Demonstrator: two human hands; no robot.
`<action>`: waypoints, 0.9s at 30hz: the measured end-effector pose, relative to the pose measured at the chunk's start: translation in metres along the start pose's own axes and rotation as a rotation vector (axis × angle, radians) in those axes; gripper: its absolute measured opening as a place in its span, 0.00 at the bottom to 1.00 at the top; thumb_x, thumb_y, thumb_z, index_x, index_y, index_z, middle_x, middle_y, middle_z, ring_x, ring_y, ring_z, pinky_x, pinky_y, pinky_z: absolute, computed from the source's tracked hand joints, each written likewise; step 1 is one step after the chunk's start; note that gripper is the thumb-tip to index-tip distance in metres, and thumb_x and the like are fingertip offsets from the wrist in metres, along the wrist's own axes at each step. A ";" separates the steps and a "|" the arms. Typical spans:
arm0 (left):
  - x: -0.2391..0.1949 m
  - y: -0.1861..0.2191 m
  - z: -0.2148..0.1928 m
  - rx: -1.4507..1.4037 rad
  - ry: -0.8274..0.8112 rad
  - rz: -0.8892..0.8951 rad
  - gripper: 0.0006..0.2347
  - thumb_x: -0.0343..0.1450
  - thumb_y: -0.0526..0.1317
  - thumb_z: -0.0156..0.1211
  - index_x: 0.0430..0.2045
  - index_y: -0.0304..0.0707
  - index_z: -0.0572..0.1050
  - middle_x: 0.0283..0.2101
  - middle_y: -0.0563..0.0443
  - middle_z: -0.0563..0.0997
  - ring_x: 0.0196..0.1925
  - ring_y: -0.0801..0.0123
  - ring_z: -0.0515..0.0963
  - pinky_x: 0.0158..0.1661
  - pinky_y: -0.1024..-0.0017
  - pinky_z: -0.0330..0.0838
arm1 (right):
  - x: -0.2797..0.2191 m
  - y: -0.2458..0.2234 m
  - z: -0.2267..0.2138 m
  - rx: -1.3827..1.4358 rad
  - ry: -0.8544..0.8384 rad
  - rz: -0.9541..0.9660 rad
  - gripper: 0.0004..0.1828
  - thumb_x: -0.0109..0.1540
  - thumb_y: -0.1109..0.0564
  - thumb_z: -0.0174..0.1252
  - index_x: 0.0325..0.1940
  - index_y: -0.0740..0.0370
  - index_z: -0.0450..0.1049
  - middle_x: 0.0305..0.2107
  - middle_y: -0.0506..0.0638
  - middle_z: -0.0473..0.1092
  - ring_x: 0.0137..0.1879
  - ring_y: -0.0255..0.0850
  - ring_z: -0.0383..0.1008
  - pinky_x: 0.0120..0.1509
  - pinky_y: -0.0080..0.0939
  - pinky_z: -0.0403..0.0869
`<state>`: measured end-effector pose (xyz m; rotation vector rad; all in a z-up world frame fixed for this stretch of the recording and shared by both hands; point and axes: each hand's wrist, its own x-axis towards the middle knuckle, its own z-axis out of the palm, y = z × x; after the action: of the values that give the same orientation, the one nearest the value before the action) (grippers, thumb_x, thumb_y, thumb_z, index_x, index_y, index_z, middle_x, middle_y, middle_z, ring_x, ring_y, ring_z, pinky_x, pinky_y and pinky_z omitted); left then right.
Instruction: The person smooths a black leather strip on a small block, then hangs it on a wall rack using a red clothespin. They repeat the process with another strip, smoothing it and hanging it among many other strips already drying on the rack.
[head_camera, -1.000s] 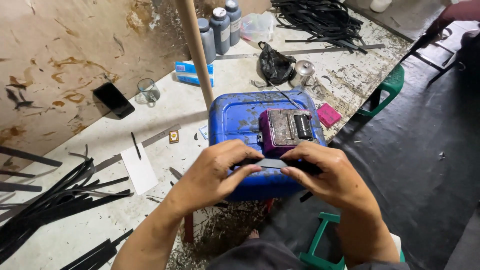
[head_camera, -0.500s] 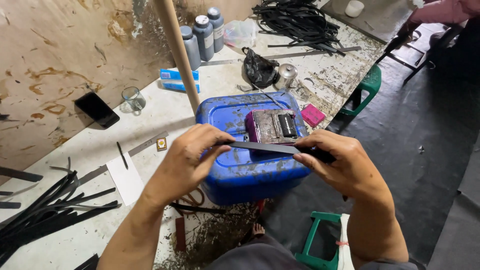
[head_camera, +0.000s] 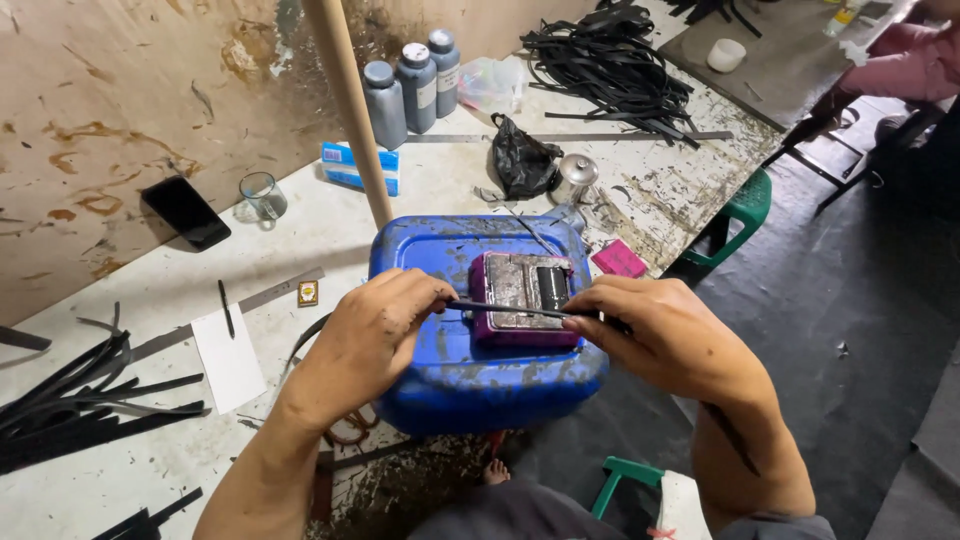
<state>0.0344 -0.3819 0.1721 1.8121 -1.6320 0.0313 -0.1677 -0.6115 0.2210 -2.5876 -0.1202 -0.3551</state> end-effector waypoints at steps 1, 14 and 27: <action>0.007 0.006 0.004 0.001 0.001 -0.009 0.07 0.76 0.33 0.48 0.40 0.43 0.75 0.32 0.50 0.77 0.38 0.54 0.81 0.39 0.64 0.76 | 0.004 0.009 0.002 0.005 -0.006 -0.004 0.08 0.67 0.54 0.56 0.41 0.59 0.77 0.27 0.54 0.75 0.32 0.56 0.80 0.35 0.49 0.77; 0.035 0.020 -0.002 -0.088 0.020 -0.095 0.06 0.72 0.38 0.61 0.37 0.38 0.79 0.40 0.50 0.84 0.42 0.64 0.83 0.44 0.69 0.74 | 0.018 0.090 -0.042 0.249 -0.261 -0.175 0.07 0.64 0.54 0.59 0.39 0.60 0.78 0.25 0.45 0.76 0.28 0.35 0.74 0.34 0.35 0.72; 0.050 0.026 0.008 0.063 0.070 -0.125 0.06 0.70 0.39 0.63 0.38 0.41 0.80 0.35 0.53 0.83 0.38 0.62 0.82 0.38 0.66 0.73 | 0.035 0.093 -0.016 0.287 -0.069 -0.225 0.05 0.63 0.62 0.61 0.42 0.65 0.77 0.31 0.50 0.73 0.36 0.40 0.74 0.39 0.37 0.72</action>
<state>0.0191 -0.4286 0.2007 1.9363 -1.4814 0.0903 -0.1238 -0.6985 0.1984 -2.3059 -0.4557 -0.3038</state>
